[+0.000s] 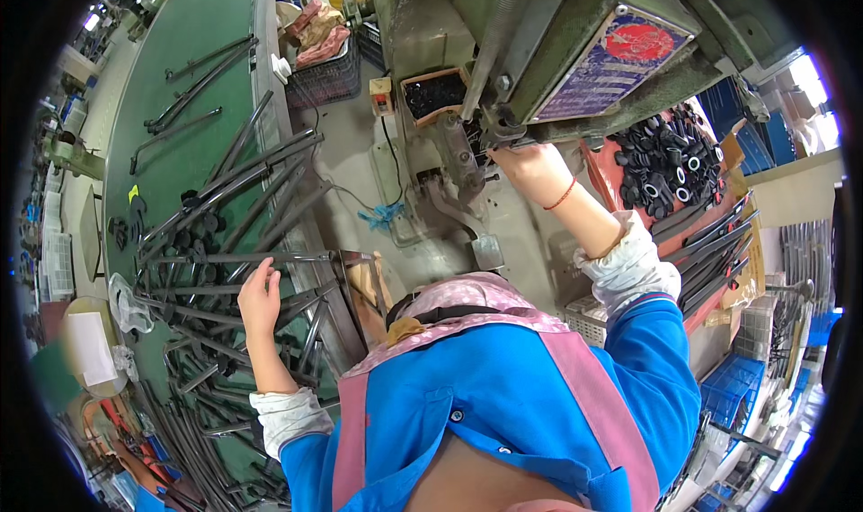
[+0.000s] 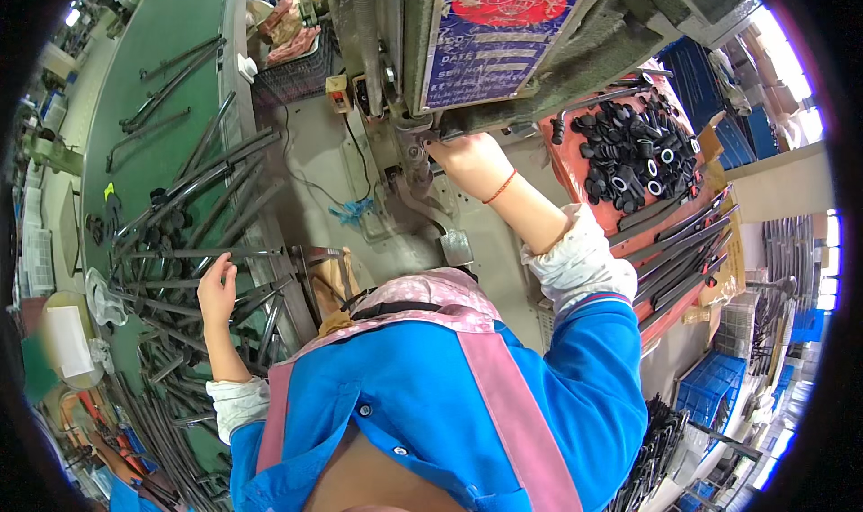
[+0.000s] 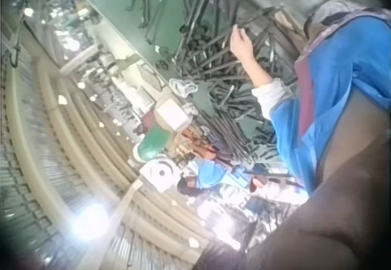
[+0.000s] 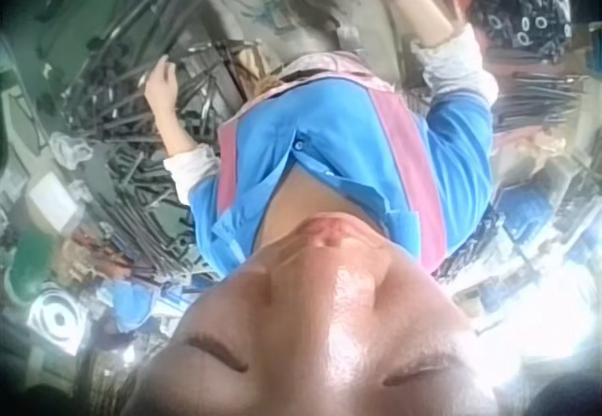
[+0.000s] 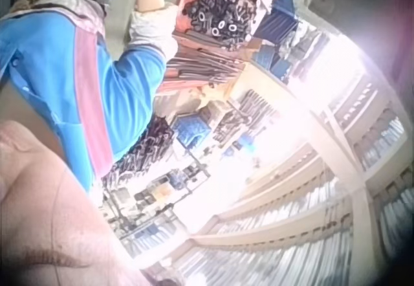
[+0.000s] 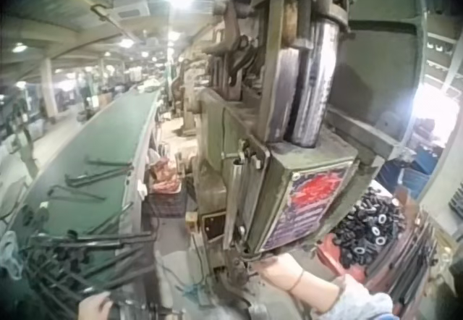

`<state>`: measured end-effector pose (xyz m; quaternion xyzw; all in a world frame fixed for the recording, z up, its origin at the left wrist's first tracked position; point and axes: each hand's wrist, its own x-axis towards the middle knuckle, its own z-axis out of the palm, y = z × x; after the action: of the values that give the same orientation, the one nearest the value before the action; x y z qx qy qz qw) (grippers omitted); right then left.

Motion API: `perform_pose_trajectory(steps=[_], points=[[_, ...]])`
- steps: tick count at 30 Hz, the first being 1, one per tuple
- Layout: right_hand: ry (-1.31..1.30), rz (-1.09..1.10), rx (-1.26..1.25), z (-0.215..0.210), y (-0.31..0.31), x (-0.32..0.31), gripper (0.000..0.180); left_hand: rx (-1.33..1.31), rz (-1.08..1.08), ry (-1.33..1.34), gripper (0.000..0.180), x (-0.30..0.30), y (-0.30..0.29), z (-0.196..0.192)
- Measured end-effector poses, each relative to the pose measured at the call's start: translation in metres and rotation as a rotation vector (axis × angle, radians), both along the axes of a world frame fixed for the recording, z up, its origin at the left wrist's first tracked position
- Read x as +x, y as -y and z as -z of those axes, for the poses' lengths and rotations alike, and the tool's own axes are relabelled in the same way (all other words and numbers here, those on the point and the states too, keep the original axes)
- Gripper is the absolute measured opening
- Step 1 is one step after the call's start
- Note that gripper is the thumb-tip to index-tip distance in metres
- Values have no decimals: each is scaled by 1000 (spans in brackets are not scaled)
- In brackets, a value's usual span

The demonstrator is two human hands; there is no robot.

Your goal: The person repeatedly picks up metal rods and black plastic caps, inserts the caps into the rod ends, and places the assembled units into a blue crate. The process is continuous and repetitive throughout the clip.

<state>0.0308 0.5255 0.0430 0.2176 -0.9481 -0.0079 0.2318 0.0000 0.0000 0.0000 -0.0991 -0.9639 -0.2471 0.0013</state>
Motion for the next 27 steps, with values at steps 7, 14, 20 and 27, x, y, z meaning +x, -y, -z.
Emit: perform_pose_trajectory(steps=[7,14,20,27], points=[[4,-90,-1,-20,6,8,34,6,7,-55,31,11,6,6],[253,10,-296,-26,18,18,34,-2,-112,-184,24,36,39,-2],[305,-7,-359,14,2,4,13,-412,-164,-155,28,64,129,-5],[451,189,-717,35,11,12,15,-505,-18,-61,43,90,164,14]])
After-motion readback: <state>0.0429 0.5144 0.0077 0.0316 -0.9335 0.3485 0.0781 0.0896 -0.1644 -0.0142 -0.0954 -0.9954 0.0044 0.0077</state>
